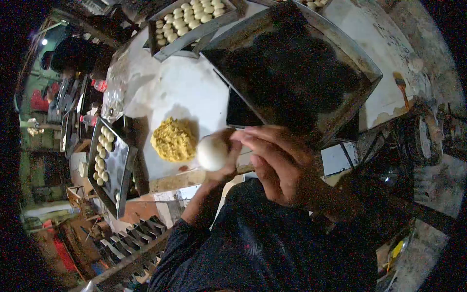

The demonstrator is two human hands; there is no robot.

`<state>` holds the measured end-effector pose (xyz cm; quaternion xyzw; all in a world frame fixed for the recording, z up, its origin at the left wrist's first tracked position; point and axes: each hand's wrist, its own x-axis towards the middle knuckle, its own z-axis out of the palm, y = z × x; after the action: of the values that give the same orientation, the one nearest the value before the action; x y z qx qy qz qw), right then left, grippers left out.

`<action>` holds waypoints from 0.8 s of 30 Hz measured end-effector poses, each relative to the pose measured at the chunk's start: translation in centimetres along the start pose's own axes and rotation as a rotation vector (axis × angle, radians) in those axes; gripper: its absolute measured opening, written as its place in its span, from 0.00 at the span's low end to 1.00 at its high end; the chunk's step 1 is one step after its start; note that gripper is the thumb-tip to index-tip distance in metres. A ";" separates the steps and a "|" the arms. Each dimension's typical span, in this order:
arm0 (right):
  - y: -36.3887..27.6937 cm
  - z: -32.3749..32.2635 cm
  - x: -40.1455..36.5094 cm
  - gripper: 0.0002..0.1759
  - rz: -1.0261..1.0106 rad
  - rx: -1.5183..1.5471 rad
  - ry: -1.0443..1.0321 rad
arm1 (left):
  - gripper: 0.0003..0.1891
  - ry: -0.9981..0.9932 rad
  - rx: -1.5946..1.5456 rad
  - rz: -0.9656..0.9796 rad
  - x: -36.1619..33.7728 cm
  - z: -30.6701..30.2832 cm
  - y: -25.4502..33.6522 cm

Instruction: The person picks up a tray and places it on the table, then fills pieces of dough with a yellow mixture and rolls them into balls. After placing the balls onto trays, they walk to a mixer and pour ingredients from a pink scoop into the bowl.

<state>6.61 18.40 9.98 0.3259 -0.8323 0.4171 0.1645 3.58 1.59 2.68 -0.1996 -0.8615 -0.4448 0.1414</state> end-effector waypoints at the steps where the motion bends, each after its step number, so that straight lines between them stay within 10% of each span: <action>1: 0.0 -0.3 -0.1 0.14 0.058 -0.085 0.119 | 0.09 0.098 -0.185 0.029 -2.5 5.0 -3.5; 2: 0.4 0.0 -0.1 0.14 0.073 -0.093 0.113 | 0.12 0.200 -0.373 0.048 -4.5 8.8 -5.5; 4: 1.9 1.2 -0.2 0.16 -0.165 -0.174 -0.048 | 0.20 -0.412 -0.037 0.037 -2.4 6.6 -2.0; 6: 3.8 0.6 -0.1 0.14 -0.217 -0.223 -0.072 | 0.19 -0.372 0.509 0.192 -2.6 7.9 -1.6; 8: 5.8 -0.4 0.7 0.12 -0.015 0.059 -0.161 | 0.19 -0.304 -0.830 -0.298 -2.8 7.1 -3.5; 9: 7.0 -1.0 1.5 0.09 0.069 0.165 -0.177 | 0.21 -0.625 -0.846 -0.630 1.6 3.0 0.6; 12: 12.3 -0.1 4.6 0.12 0.107 -0.002 0.019 | 0.23 -0.366 -0.846 -0.508 1.8 0.3 0.2; 16: 17.8 2.6 2.7 0.31 0.003 -0.683 -0.474 | 0.22 -0.294 -0.716 -0.518 0.3 -5.2 -2.5; 20: 18.5 1.4 3.9 0.36 0.298 -0.434 -0.673 | 0.19 -0.142 -0.724 -0.519 -4.1 -10.3 -6.1; 24: 13.1 1.6 8.6 0.26 0.061 -0.689 -0.074 | 0.21 -0.384 -0.353 -0.173 -8.8 -18.3 -10.2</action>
<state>-8.57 19.42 6.06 0.2409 -0.9390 0.1041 0.2220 7.70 -20.78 2.07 -0.2276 -0.7954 -0.5527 -0.1000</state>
